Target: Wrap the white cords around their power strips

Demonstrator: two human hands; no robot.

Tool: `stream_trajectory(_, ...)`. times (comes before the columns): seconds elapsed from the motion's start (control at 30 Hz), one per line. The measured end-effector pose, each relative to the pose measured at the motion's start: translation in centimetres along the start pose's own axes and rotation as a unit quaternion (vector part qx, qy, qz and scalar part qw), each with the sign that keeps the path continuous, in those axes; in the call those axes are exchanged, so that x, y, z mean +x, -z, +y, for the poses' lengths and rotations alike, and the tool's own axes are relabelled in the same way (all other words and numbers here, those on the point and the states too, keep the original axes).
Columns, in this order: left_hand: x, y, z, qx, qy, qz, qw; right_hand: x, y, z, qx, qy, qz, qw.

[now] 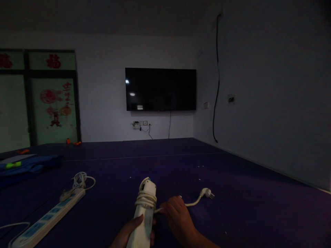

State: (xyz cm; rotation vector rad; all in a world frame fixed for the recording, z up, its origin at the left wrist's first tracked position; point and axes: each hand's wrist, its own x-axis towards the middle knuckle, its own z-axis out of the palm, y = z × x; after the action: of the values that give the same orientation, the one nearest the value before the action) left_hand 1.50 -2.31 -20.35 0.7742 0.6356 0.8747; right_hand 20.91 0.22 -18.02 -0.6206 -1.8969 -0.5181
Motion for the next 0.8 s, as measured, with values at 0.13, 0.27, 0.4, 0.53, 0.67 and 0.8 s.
stream_trajectory(0.13,-0.3,-0.2,0.2,-0.052,-0.002,0.002,0.999,0.0,0.1,-0.1,0.015,-0.031,0.002,0.999)
stream_trajectory(0.27,-0.7,-0.9,0.6,-0.135,0.002,0.028,0.99,-0.3,-0.1,0.2,0.016,-0.093,-0.028,0.995)
stream_trajectory(0.4,-1.1,-1.8,1.1,-0.167,-0.029,0.056,0.984,-0.3,-0.1,0.6,-0.011,-0.148,-0.1,0.984)
stream_trajectory(0.53,-1.6,-2.5,1.5,-0.185,-0.018,0.07,0.98,-0.1,-0.1,0.6,-0.018,-0.184,-0.175,0.967)
stream_trajectory(0.67,-2.1,-3.0,1.6,-0.201,-0.048,0.072,0.976,0.2,-0.1,0.4,-0.048,-0.197,-0.241,0.949)
stream_trajectory(0.8,-2.2,-3.2,1.7,-0.208,-0.036,0.059,0.976,0.1,-0.3,0.7,-0.07,-0.205,-0.247,0.944)
